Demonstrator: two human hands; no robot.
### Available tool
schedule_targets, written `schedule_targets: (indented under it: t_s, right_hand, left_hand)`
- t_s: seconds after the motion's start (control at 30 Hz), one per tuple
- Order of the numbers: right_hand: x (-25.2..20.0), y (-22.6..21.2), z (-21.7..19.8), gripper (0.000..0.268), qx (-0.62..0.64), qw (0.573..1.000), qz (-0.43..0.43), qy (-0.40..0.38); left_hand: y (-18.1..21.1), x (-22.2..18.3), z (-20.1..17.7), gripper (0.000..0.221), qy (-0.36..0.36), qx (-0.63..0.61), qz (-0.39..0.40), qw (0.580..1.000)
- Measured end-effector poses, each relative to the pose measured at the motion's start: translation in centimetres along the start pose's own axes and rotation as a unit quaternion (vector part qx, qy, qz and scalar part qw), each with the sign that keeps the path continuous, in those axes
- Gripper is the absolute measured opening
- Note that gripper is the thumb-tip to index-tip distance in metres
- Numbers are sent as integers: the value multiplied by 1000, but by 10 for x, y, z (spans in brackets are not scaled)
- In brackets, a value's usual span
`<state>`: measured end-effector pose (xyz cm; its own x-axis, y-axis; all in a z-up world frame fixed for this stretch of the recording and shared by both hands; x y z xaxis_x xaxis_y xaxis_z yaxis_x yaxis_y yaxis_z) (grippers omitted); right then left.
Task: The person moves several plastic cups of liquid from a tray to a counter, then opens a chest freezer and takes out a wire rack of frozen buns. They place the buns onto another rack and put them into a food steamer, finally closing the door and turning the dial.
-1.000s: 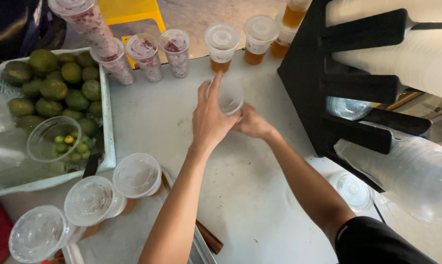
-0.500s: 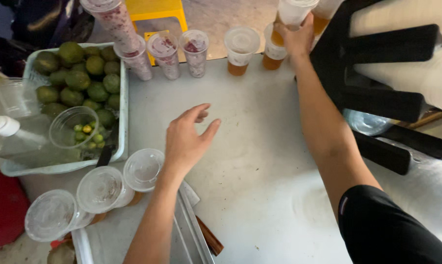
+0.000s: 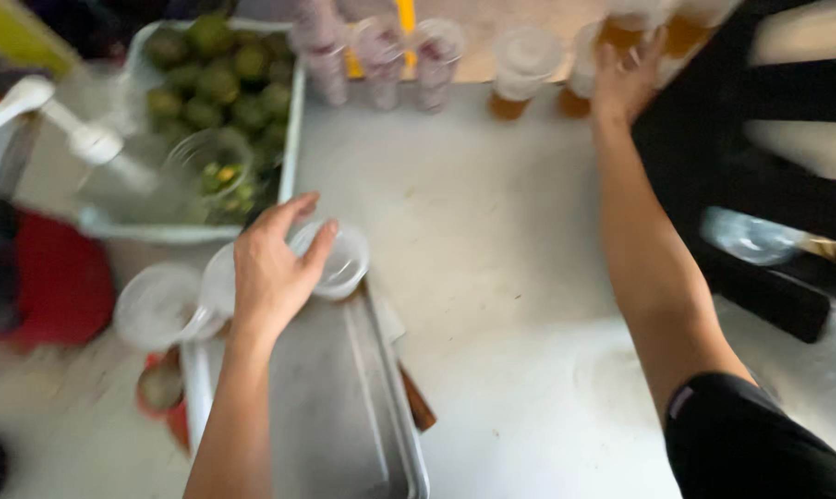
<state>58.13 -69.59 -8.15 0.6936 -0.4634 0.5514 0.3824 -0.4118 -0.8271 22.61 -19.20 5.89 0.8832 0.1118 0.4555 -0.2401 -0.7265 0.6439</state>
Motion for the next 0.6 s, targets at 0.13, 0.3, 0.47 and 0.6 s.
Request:
schedule_targets:
  t_s: [0.13, 0.3, 0.47, 0.6]
  right_hand:
    - [-127, -73, 12, 63, 178, 962, 19, -205]
    - [-281, -212, 35, 72, 99, 824, 80, -552]
    - [-359, -289, 67, 92, 127, 793, 40, -595]
    - [-389, -299, 82, 74, 144, 827, 53, -541]
  left_hand:
    - [-35, -25, -46, 28, 114, -44, -65, 990]
    - [-58, -49, -77, 43, 112, 12, -45, 993]
    - [-57, -64, -59, 97, -10, 189, 21, 982]
    - [-66, -62, -44, 111, 5, 235, 37, 971]
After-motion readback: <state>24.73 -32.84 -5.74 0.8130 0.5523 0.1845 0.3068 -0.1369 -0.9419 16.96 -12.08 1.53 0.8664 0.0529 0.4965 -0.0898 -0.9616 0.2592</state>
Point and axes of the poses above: each hand's wrist, its own x-axis towards the middle knuckle, its own z-axis out of the palm, y = z × x, the point moved 4 cm from there along x, towards the middle knuckle, and after that the axes turned 3 degrees about x, right-handed, at the moved point
